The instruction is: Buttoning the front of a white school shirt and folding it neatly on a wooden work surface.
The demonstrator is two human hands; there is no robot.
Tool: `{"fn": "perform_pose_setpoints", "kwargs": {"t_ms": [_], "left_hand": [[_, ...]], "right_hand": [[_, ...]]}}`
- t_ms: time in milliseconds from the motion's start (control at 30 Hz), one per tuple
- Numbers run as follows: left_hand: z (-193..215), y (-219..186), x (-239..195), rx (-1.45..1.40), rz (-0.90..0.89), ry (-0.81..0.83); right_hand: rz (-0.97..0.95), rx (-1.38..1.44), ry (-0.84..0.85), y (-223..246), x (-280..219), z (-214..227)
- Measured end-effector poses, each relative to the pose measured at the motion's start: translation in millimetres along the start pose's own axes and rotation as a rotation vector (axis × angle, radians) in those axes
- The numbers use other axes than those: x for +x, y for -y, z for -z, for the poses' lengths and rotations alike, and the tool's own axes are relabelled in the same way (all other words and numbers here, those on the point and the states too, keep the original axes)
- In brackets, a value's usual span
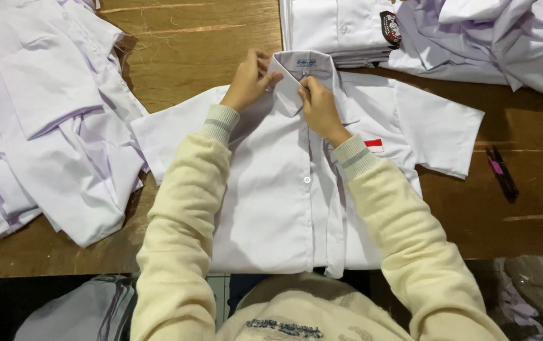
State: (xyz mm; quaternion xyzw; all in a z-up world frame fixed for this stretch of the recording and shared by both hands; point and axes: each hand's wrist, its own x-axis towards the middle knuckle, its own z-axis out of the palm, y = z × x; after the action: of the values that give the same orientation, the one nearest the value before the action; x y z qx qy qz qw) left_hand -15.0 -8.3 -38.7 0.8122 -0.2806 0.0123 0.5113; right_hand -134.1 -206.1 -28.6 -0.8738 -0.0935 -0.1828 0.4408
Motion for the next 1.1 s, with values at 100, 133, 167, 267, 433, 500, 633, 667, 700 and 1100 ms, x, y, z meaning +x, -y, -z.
{"fn": "perform_pose_setpoints", "kwargs": {"t_ms": [100, 133, 167, 267, 433, 500, 633, 667, 700, 1100], "left_hand": [[5.8, -28.9, -15.3, -0.003, 0.033, -0.013], [6.8, -37.9, -18.1, -0.002, 0.035, -0.015], [7.8, -46.8, -20.7, 0.017, -0.009, -0.054], [5.5, -60.1, -23.6, 0.147, -0.049, -0.124], [16.0, -53.6, -23.1, 0.309, -0.088, -0.104], [25.1, -44.6, -23.1, 0.229, -0.047, 0.013], [31.2, -21.3, -24.1, 0.118, -0.153, -0.009], [30.8, -22.5, -24.7, 0.289, -0.142, -0.060], [30.6, -23.8, -25.6, 0.460, -0.130, -0.111], [22.9, -28.5, -23.0, 0.137, -0.226, -0.018]], "right_hand": [[-0.131, -0.004, 0.061, 18.1, 2.5, 5.8], [-0.130, -0.003, 0.064, 28.4, 5.6, 8.8], [-0.151, -0.026, 0.098, 38.7, 8.7, 11.7], [-0.116, -0.057, 0.066, 47.3, 21.6, 7.2], [0.035, -0.033, -0.048, 23.7, 44.1, -10.0], [0.078, -0.051, -0.069, 18.4, 45.4, -14.2], [0.102, -0.074, -0.049, 16.1, 44.4, -18.7], [0.084, -0.193, -0.046, 16.3, 44.6, -20.7], [0.067, -0.313, -0.043, 16.6, 44.6, -22.9], [0.000, -0.385, -0.019, 13.1, 46.4, -37.2]]}}
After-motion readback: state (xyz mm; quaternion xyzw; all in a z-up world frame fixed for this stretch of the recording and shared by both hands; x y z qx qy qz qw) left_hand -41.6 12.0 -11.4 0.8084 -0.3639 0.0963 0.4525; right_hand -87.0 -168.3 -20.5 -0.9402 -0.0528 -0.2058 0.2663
